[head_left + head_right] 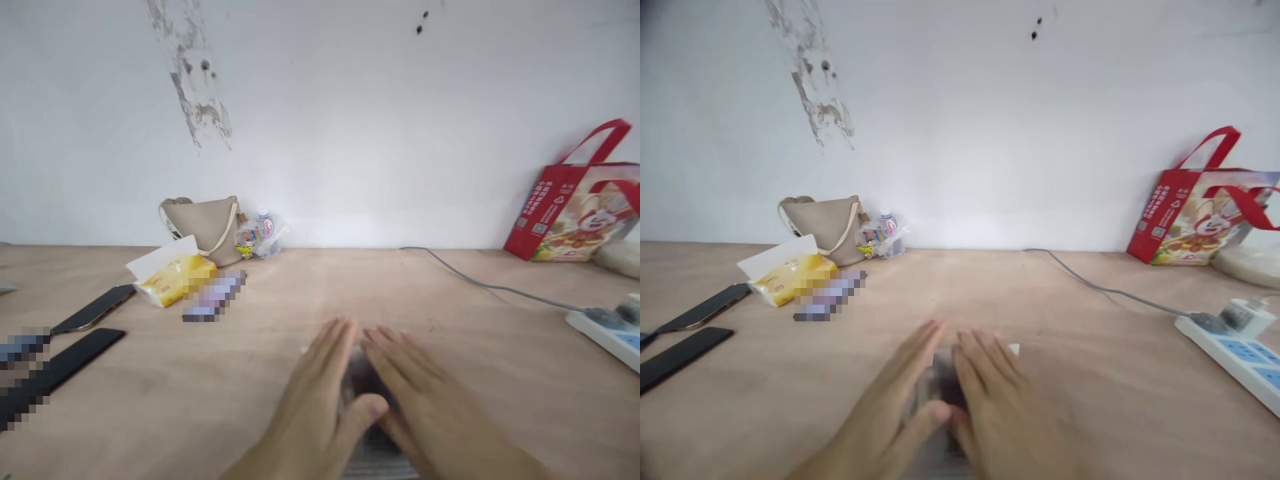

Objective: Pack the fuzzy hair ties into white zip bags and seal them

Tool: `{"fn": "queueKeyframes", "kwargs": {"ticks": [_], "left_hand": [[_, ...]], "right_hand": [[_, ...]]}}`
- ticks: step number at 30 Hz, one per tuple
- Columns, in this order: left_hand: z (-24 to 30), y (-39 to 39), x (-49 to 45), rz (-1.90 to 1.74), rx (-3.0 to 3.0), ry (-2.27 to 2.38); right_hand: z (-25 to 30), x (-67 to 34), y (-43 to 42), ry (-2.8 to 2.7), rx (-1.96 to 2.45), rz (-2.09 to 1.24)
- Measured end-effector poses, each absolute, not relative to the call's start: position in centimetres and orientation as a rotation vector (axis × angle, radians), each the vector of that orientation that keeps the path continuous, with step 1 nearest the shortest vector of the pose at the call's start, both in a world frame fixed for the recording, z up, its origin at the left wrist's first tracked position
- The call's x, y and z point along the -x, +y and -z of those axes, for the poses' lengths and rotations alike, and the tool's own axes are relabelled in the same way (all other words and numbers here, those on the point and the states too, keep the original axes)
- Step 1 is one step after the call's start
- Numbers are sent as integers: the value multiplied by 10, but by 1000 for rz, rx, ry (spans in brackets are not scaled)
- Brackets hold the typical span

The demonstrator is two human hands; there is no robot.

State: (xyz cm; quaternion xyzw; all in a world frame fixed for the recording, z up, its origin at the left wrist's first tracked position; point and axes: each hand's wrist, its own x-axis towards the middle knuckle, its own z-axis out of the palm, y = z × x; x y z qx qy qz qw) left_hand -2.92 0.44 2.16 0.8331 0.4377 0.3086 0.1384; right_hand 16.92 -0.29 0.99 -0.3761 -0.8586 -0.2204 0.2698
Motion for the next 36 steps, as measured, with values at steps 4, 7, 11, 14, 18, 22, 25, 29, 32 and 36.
{"fn": "queueKeyframes", "kwargs": {"ticks": [4, 7, 11, 14, 18, 22, 25, 29, 32, 36], "left_hand": [[1, 11, 1, -637, -2604, 1265], [16, 15, 0, -597, -2658, 1283], [34, 17, 2, -737, -2632, 1306], [34, 16, 1, -721, -2549, 1347], [21, 16, 4, -573, -2468, 1373], [18, 18, 14, -489, -2444, 1426], [20, 19, 25, -404, -2463, 1433], [19, 19, 37, -266, -2517, 1416], [16, 15, 45, -193, -2551, 1406], [25, 7, 61, -145, -2571, 1438]], "right_hand": [[21, -139, 13, -2471, 1131, 384], [35, -137, 14, -2512, 1180, 237], [36, -141, 11, -2447, 1211, 9], [36, -141, 10, -2402, 1242, -51], [37, -143, 10, -2380, 1262, -99], [37, -152, 10, -2395, 1262, -147], [40, -163, 10, -2398, 1292, -188], [46, -173, 10, -2375, 1385, -242], [48, -177, 8, -2359, 1448, -277], [51, -188, 4, -2351, 1498, -303]]}}
